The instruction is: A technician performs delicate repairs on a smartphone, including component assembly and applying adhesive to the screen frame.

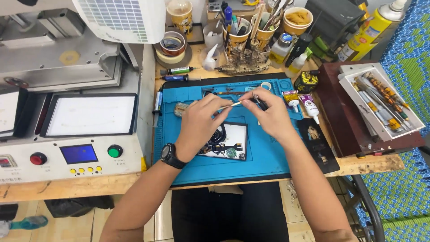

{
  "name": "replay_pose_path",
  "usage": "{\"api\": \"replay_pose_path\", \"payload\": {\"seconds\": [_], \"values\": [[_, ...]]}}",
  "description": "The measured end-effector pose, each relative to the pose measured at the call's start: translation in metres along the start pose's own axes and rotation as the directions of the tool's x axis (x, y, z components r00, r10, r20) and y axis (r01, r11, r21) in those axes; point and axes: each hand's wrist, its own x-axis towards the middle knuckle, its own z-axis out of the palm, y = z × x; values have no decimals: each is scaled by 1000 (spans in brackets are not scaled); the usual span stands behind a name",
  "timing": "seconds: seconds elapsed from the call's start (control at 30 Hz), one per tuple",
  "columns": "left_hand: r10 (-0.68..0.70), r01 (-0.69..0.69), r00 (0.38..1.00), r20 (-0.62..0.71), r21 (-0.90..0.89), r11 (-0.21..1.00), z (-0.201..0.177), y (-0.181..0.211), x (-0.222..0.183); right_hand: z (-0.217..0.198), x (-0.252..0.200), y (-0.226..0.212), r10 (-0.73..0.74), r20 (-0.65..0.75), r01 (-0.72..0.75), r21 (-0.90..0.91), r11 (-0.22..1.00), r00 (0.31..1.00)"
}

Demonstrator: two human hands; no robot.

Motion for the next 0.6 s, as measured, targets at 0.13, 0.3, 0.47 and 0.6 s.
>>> {"api": "replay_pose_path", "payload": {"seconds": [0.13, 0.3, 0.47, 0.6], "values": [[29, -29, 999, 13, 7, 1000, 1, 0, -2, 0, 0, -2, -24, 21, 24, 0, 1000, 1000], [63, -62, 998, -3, 34, 997, 4, 1, 0, -3, 0, -3, 6, 21, -6, 34, 999, 1000], [43, -42, 998, 45, -29, 999, -2, 4, 0, -4, 2, -8, 64, 32, -67, 97, 993, 997], [-3, 10, 999, 43, -146, 989, 1, 7, -2, -7, 5, -10, 115, 21, -117, 138, 983, 993]]}}
